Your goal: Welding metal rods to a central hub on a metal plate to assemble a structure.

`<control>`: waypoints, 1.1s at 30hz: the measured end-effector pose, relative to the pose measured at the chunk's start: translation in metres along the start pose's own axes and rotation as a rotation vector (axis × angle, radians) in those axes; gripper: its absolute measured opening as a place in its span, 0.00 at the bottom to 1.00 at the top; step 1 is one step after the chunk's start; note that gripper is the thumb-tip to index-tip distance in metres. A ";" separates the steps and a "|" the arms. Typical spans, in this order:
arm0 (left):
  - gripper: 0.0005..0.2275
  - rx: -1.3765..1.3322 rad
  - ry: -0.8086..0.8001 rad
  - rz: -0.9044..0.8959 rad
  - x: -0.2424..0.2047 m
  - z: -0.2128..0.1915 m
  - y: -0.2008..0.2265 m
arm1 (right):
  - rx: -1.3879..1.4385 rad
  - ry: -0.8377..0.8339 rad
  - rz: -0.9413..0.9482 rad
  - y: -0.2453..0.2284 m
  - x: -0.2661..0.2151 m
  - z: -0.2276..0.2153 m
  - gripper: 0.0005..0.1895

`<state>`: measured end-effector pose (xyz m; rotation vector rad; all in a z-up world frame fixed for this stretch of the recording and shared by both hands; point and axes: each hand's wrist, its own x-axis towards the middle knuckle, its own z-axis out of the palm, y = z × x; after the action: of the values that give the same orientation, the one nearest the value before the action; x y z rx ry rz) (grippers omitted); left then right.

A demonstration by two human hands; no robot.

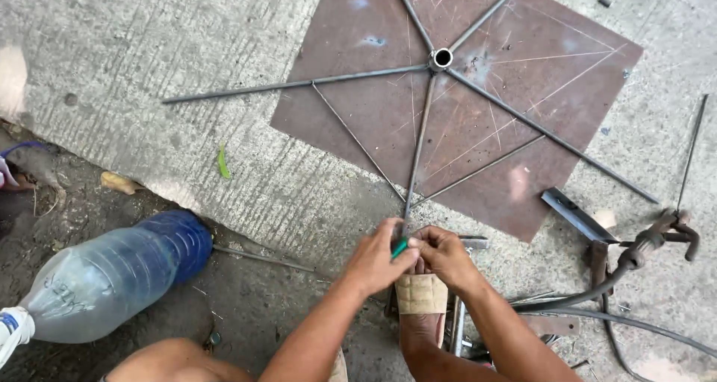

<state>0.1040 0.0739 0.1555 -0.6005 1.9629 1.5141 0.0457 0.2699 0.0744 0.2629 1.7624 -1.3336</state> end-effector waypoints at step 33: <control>0.11 0.248 0.576 -0.597 0.056 -0.141 -0.072 | -0.624 0.109 -0.222 -0.032 0.027 -0.018 0.17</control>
<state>0.0866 -0.0805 0.0925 -1.4730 2.0487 0.7618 0.0005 0.2639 0.0763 -0.2173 2.2510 -0.8592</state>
